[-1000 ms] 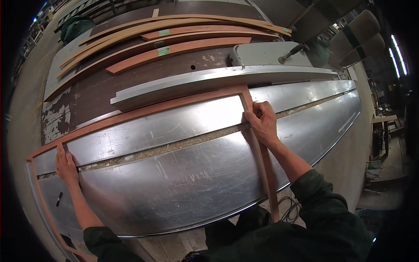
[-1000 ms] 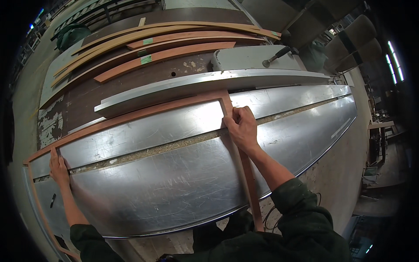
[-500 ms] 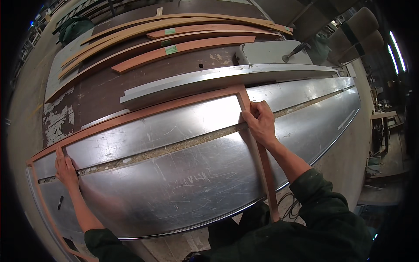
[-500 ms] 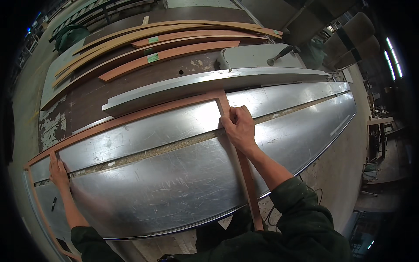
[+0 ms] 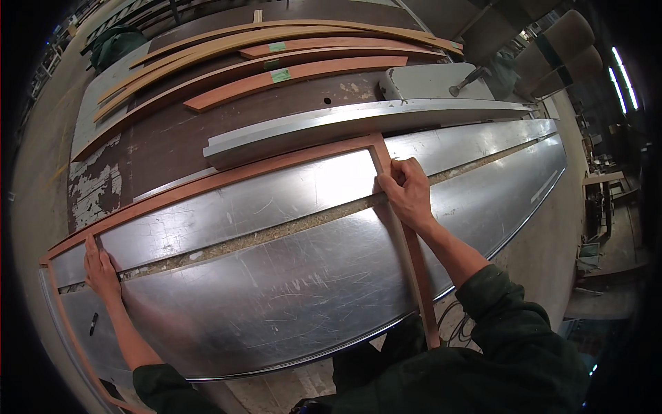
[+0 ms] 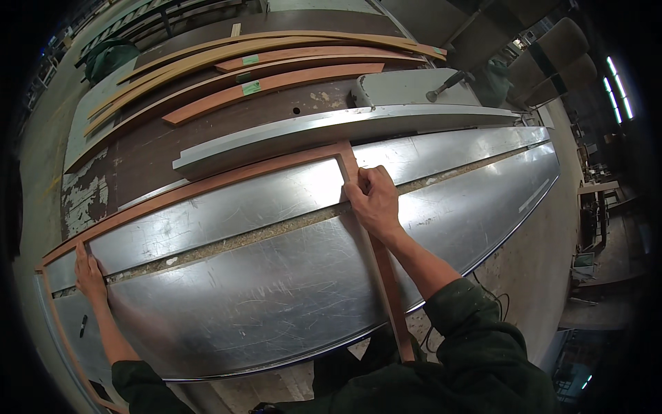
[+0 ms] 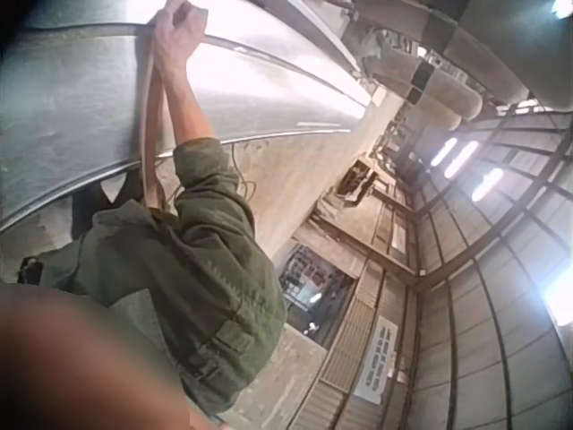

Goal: Measuring and aligning a rectangular wooden frame on a sliding table saw in a factory setting.

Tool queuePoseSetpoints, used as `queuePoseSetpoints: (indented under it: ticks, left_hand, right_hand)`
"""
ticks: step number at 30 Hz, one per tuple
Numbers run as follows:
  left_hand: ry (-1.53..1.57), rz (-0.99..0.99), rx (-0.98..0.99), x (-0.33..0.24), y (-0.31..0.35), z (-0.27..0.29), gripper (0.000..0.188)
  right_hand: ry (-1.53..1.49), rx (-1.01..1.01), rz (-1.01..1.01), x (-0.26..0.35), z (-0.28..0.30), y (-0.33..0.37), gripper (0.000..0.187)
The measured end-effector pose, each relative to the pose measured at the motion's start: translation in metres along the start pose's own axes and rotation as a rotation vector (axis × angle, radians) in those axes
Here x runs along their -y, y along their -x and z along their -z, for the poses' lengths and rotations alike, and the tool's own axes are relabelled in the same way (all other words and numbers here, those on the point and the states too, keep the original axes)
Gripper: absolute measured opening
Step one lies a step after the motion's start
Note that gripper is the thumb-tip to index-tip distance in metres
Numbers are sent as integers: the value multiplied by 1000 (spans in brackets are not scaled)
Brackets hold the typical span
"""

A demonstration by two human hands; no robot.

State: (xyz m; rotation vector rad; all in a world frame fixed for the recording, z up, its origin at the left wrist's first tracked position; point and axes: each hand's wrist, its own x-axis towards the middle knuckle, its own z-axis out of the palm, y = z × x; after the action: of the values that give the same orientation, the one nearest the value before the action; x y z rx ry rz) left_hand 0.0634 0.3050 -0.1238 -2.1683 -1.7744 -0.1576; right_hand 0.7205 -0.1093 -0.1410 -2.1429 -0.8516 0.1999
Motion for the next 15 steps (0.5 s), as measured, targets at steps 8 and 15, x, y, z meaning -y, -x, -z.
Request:
queuePoseSetpoints:
  ticks: [8, 15]
  left_hand:
    - [8, 5, -6, 10, -5, -6, 59]
    - [-13, -8, -17, 29, -14, -16, 60]
  right_hand:
    - [-13, 8, -13, 7, -8, 0, 27]
    - [-18, 34, -35, 16, -16, 2, 29]
